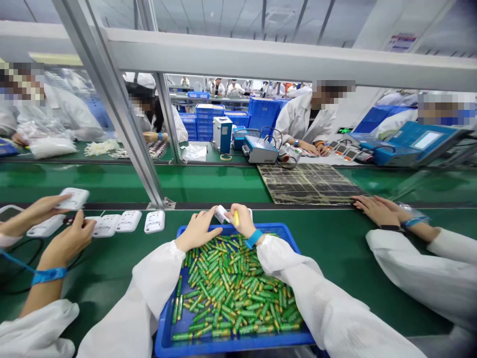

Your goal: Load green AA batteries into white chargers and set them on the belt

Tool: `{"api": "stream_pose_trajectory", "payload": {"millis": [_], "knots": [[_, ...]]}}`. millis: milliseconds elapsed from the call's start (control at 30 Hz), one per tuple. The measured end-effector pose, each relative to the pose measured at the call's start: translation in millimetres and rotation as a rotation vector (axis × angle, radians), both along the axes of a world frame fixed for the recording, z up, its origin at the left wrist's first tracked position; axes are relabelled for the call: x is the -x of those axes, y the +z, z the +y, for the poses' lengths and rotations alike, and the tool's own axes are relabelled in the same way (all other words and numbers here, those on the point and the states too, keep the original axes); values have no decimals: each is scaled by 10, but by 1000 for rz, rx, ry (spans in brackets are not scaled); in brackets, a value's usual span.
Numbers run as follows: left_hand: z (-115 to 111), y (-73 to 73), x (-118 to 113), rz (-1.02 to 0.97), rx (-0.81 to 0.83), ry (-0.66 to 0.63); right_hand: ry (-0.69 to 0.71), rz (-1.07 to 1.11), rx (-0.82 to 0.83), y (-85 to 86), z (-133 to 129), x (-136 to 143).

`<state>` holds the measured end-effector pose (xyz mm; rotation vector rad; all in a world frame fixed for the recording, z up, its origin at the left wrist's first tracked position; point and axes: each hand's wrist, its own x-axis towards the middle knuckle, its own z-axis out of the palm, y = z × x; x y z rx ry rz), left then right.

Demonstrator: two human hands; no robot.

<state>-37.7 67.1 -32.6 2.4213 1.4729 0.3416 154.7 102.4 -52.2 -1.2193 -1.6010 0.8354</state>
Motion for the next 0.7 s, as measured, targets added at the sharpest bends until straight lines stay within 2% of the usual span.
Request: {"api": "stream_pose_trajectory", "payload": {"millis": [67,133,233,333,400,500,600,700], "knots": [[-15,22,0,-63,-33,47,-24,51,17,37,-7,-39],[-50,68,-15,-123,-100,91,-19,230,96,138,-95,-76],[-156,167,-76,-251,-196,70,76,675,349,347,-365,-109],[-305,242,-169,-436,-241,10,149,908,556,504,-649,-120],[-391,247,-229,-584,-245,16,179,953,634,545,-759,-125],[-451,206,-277,-761,-175,54,237,945,687,529,-779,-142],[-426,180,-261,-775,-89,69,236,859,667,479,-697,-178],[-377,194,-218,-717,-59,84,122,785,576,462,-610,-232]]}}
